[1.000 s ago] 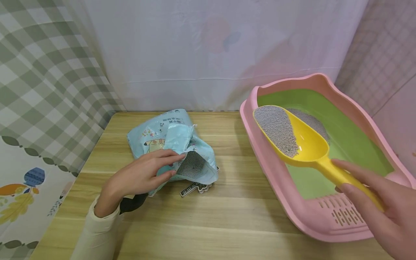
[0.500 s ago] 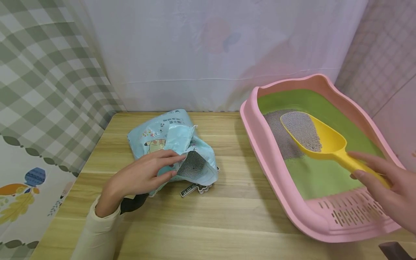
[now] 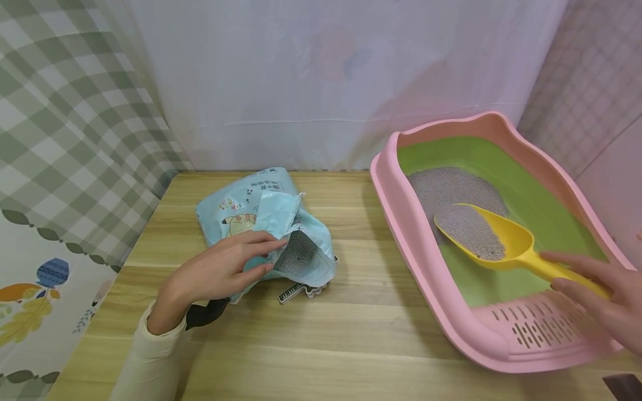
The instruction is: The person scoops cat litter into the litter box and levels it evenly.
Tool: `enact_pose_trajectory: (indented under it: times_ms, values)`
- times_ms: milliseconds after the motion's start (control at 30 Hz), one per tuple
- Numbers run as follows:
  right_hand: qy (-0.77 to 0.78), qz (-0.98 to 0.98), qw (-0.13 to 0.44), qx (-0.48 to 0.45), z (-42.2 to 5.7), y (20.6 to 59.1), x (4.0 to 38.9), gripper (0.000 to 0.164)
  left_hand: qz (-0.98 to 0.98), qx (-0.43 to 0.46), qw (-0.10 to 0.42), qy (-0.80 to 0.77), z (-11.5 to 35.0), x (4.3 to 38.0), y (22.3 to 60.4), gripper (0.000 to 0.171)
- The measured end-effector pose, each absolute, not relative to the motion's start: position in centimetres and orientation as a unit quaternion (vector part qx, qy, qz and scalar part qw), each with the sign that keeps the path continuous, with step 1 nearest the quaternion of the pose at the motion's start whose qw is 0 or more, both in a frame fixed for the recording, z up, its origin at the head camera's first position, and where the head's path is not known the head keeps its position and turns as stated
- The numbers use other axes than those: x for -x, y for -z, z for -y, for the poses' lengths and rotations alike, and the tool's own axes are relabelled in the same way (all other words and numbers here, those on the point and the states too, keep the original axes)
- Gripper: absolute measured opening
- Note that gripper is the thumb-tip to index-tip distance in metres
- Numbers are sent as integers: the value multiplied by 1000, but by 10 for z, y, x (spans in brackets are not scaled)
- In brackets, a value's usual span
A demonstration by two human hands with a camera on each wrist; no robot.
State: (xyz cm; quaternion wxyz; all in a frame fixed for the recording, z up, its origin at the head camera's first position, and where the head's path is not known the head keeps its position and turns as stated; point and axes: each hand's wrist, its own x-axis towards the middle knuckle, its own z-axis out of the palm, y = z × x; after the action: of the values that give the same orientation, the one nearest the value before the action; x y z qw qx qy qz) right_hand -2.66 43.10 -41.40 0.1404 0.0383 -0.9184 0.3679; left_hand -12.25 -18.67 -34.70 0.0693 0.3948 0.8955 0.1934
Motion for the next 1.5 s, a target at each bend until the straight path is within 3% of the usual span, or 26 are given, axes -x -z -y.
enact_pose_trajectory:
  times_ms: [367,667,1167,1367,1500]
  values:
    - [-357,924,108,-88,-419,387,52,64,-895,-395,73,-194,187,122,349,47]
    - [-369,914,98,-136,-391,360,65,68,-895,-396,70,-193,187,122,347,48]
    - [-355,906,147,-179,-369,337,77,49,-894,-398,61,-197,186,122,347,46]
    - [-315,911,175,-200,-362,329,82,34,-894,-398,62,-195,186,122,347,46]
    - [-300,913,187,-206,-359,325,88,38,-894,-398,62,-196,187,122,347,46]
